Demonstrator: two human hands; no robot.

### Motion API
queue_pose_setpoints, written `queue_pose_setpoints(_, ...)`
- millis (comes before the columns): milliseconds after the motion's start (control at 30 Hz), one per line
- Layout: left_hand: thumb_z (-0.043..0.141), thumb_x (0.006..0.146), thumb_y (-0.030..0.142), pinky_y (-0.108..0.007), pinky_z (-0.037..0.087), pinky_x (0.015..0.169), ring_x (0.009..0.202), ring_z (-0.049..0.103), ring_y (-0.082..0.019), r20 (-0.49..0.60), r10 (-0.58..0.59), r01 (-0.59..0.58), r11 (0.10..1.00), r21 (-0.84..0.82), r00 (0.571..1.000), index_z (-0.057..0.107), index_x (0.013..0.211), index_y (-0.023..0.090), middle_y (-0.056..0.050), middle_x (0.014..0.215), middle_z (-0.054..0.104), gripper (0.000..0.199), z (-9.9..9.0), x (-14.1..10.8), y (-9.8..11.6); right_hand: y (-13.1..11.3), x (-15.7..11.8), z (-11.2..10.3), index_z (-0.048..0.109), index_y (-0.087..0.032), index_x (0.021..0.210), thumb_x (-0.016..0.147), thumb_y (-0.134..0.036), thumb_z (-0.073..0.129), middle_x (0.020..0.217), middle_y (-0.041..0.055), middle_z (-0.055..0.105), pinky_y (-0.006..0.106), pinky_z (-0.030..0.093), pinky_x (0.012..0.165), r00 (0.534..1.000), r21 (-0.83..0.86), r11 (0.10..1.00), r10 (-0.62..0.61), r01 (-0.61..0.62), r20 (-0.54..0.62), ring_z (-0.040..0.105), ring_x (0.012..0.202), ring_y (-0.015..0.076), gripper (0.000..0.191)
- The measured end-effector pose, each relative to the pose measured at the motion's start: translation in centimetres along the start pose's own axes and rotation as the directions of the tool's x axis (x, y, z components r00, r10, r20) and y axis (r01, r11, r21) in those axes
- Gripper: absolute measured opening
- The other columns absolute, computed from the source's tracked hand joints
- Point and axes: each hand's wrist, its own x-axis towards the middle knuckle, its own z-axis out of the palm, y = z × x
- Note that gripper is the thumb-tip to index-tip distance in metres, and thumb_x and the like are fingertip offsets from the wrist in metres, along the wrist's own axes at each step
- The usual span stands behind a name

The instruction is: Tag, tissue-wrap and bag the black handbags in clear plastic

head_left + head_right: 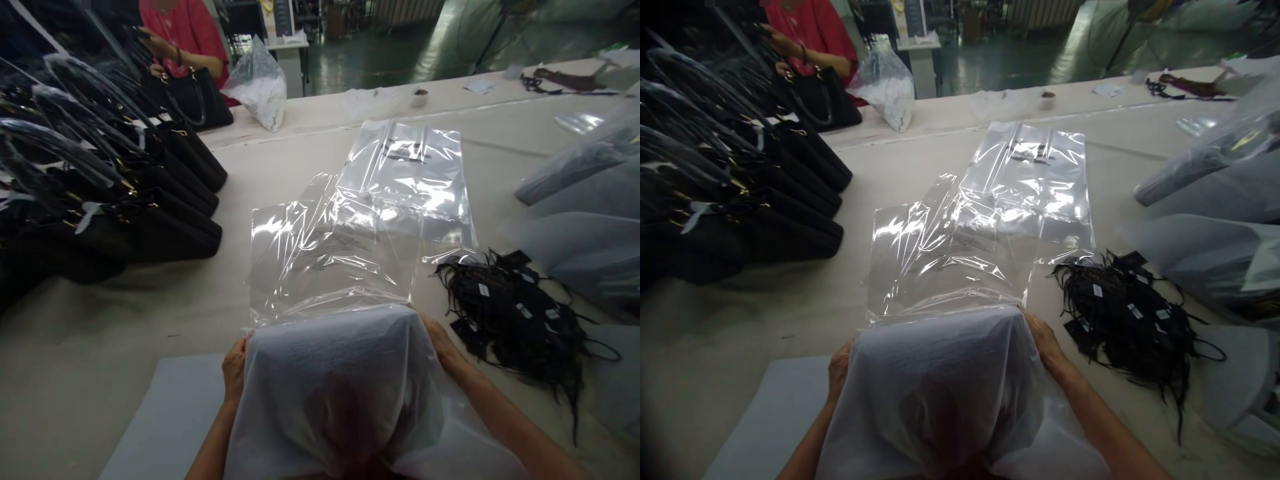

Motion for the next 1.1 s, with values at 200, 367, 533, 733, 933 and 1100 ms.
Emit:
queue_pose_setpoints(200, 0.044, 0.066, 0.058, -0.027, 0.044, 0.064, 0.069, 0.058, -0.019, -0.193, -0.034, 0.017, 0.996, -0.09, 0.981, 0.06, 0.084, 0.021, -0.002, 0.074, 0.065, 0.044, -0.7, -1.0, 0.1, -2.3, -0.9, -0.2, 0.063, -0.017, 0.092, 0.09, -0.044, 0.024, 0.074, 0.0095, 0.067, 0.032, 0.048, 0.063, 0.964, -0.26, 0.93, 0.234, -0.26, -0.126, 0.064, 0.07, 0.0223, 0.047)
queue_pose_setpoints(367, 0.049, 0.067, 0.056, -0.027, 0.047, 0.065, 0.071, 0.061, -0.018, -0.339, 0.269, -0.299, 0.953, -0.039, 0.901, 0.063, 0.075, 0.021, -0.004, 0.077, 0.067, 0.039, -1.2, -2.8, 0.4, -2.7, -2.1, 0.1, 0.054, -0.015, 0.121, 0.094, -0.039, 0.024, 0.07, 0.0079, 0.067, 0.029, 0.043, 0.053, 0.954, -0.492, 0.841, 0.087, -0.225, -0.287, 0.062, 0.056, 0.0196, 0.047)
queue_pose_setpoints(533, 0.056, 0.073, 0.052, -0.021, 0.049, 0.06, 0.065, 0.063, -0.015, -0.416, 0.311, -0.363, 0.931, -0.051, 0.855, 0.064, 0.08, 0.019, -0.001, 0.071, 0.067, 0.035, -1.5, -3.9, 1.0, -3.3, -2.9, -0.6, 0.062, -0.016, 0.105, 0.094, -0.035, 0.033, 0.092, 0.0098, 0.069, 0.027, 0.05, 0.068, 0.859, -0.547, 0.829, -0.358, 0.112, -0.367, 0.066, 0.078, 0.0178, 0.036)
queue_pose_setpoints(733, 0.055, 0.084, 0.043, -0.015, 0.048, 0.056, 0.06, 0.062, -0.01, -0.381, 0.535, -0.547, 0.833, 0.087, 0.754, 0.063, 0.082, 0.02, 0.002, 0.072, 0.067, 0.025, -2.2, -4.4, 1.4, -4.2, -3.4, -1.2, 0.062, -0.019, 0.091, 0.091, -0.038, 0.042, 0.077, 0.004, 0.07, 0.024, 0.052, 0.063, 0.795, -0.433, 0.873, -0.42, 0.223, -0.438, 0.066, 0.066, 0.0146, 0.028)
queue_pose_setpoints(933, 0.048, 0.09, 0.021, -0.017, 0.05, 0.065, 0.069, 0.064, -0.01, -0.205, 0.902, -0.847, 0.428, 0.315, 0.38, 0.053, 0.09, 0.016, -0.003, 0.079, 0.067, 0.007, -3.8, -6.2, -1.1, -1.5, -6.3, -1.7, 0.058, -0.019, 0.093, 0.09, -0.041, 0.042, 0.079, 0.0057, 0.07, 0.026, 0.054, 0.061, 0.806, -0.457, 0.853, -0.447, 0.253, -0.387, 0.068, 0.069, 0.0178, 0.028)
queue_pose_setpoints(1100, 0.044, 0.09, 0.013, -0.023, 0.053, 0.072, 0.085, 0.063, -0.015, 0.052, 0.941, -0.927, 0.318, 0.199, 0.334, 0.05, 0.094, 0.013, -0.013, 0.091, 0.064, 0.007, -3.9, -8.0, -4.5, 3.1, -8.2, -1.3, 0.055, -0.023, 0.095, 0.089, -0.03, 0.045, 0.084, 0.004, 0.071, 0.026, 0.056, 0.066, 0.792, -0.415, 0.778, -0.58, 0.472, -0.188, 0.069, 0.074, 0.0163, 0.014)
